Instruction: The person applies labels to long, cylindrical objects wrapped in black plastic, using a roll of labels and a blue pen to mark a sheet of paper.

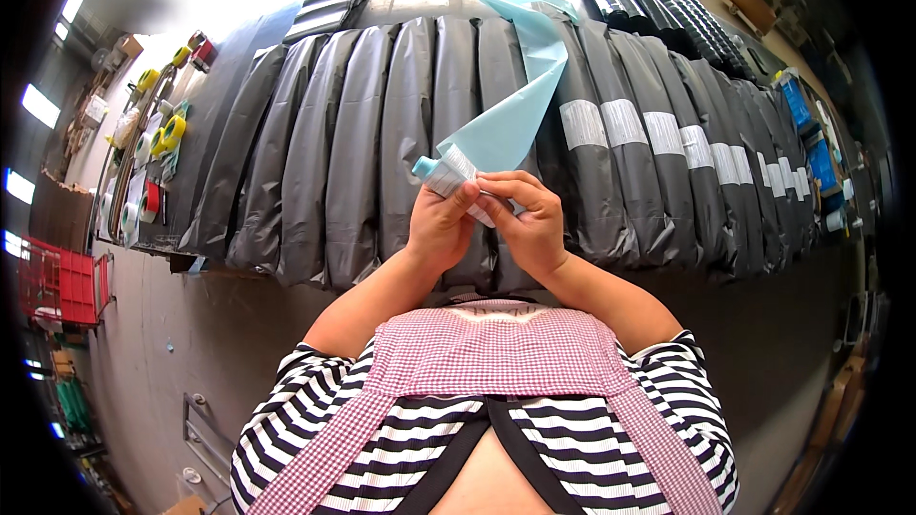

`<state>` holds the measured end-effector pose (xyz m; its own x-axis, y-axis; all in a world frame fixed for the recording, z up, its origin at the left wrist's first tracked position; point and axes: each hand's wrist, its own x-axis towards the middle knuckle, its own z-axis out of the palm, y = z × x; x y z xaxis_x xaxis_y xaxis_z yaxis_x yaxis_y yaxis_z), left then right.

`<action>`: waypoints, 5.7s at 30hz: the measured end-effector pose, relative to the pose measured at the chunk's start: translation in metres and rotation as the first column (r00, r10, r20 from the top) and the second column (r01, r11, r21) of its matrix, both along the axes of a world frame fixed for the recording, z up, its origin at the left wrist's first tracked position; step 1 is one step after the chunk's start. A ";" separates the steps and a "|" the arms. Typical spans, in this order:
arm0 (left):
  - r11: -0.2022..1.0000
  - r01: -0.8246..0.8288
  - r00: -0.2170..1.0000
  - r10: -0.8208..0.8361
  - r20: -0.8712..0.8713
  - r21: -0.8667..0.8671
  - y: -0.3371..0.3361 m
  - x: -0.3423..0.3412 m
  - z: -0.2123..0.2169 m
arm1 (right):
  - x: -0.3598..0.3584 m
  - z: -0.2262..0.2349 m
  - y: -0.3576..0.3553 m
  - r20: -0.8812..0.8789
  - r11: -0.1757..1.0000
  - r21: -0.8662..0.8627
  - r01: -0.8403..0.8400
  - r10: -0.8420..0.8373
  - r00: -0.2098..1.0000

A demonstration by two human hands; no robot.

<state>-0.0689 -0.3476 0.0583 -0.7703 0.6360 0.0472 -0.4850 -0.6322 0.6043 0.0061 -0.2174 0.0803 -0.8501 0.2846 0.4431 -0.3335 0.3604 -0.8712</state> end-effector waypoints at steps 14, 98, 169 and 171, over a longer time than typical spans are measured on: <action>0.951 -0.135 0.972 0.072 -0.225 -0.279 -0.006 -0.009 -0.015 | -0.029 0.007 0.073 0.333 0.812 -0.583 -0.028 0.271 0.903; 0.630 -0.755 0.640 0.769 0.007 -0.185 -0.116 -0.136 -0.081 | -0.121 -0.067 0.083 0.514 0.367 0.857 -0.360 -0.571 0.640; 0.684 -0.727 0.611 0.686 0.395 -0.060 -0.224 -0.133 -0.065 | -0.164 0.001 0.088 0.029 0.862 -0.455 -0.224 0.265 0.964; 0.619 -0.784 0.563 0.741 0.365 -0.048 -0.228 -0.136 -0.059 | -0.152 -0.023 0.066 -0.041 0.964 0.248 -0.098 0.111 0.993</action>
<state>-0.2052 -0.5760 -0.0005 -0.9448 -0.1894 -0.2674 0.0644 -0.9075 0.4152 -0.1462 -0.1514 0.0577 -0.8424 0.0725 0.5340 -0.4247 0.5209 -0.7405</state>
